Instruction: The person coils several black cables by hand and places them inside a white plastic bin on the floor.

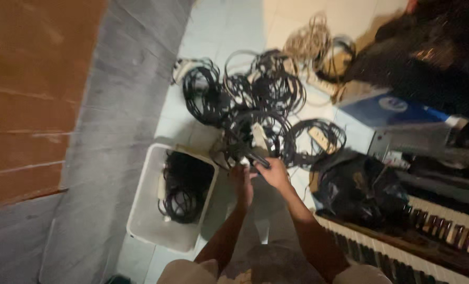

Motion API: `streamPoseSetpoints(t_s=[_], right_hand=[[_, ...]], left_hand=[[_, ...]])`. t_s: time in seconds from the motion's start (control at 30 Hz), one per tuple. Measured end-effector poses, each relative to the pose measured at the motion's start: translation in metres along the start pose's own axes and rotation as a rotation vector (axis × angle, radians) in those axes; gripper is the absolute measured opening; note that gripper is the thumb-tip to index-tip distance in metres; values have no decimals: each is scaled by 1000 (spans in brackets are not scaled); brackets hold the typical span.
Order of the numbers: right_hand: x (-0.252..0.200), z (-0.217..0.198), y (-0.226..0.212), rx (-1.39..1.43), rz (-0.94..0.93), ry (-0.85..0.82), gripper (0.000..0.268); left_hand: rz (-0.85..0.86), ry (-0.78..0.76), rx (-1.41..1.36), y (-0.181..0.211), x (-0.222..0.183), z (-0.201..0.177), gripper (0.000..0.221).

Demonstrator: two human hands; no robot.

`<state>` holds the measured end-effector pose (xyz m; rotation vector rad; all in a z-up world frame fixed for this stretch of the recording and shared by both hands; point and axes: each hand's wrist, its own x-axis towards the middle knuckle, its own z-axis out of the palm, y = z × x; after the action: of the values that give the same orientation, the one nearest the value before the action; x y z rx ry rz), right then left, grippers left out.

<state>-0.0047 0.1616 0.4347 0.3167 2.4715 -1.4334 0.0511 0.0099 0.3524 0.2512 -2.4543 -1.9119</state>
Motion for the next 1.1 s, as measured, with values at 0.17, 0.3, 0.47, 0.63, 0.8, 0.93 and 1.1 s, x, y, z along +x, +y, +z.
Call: streamPoseSetpoints(t_s=[0.17, 0.3, 0.47, 0.63, 0.8, 0.93, 1.1], right_hand=[[-3, -55, -85, 76, -192, 51, 36], [-22, -96, -131, 105, -233, 68, 31], [-30, -115, -140, 116, -277, 70, 40], [-30, -130, -163, 183, -246, 64, 30], [-25, -145, -184, 203, -326, 58, 44], [-26, -150, -193, 298, -415, 18, 37], [-28, -153, -202, 322, -442, 13, 38]], left_hand=[[-314, 62, 93, 47, 9, -33, 46], [-486, -10, -292, 78, 16, -48, 53], [-832, -35, -426, 108, 43, -58, 72], [-938, -77, -689, 125, 60, -60, 80], [-1026, -172, -829, 126, 75, -58, 86], [-818, -60, -1013, 126, 86, -46, 75], [-740, 567, -1055, 130, 95, -36, 80]])
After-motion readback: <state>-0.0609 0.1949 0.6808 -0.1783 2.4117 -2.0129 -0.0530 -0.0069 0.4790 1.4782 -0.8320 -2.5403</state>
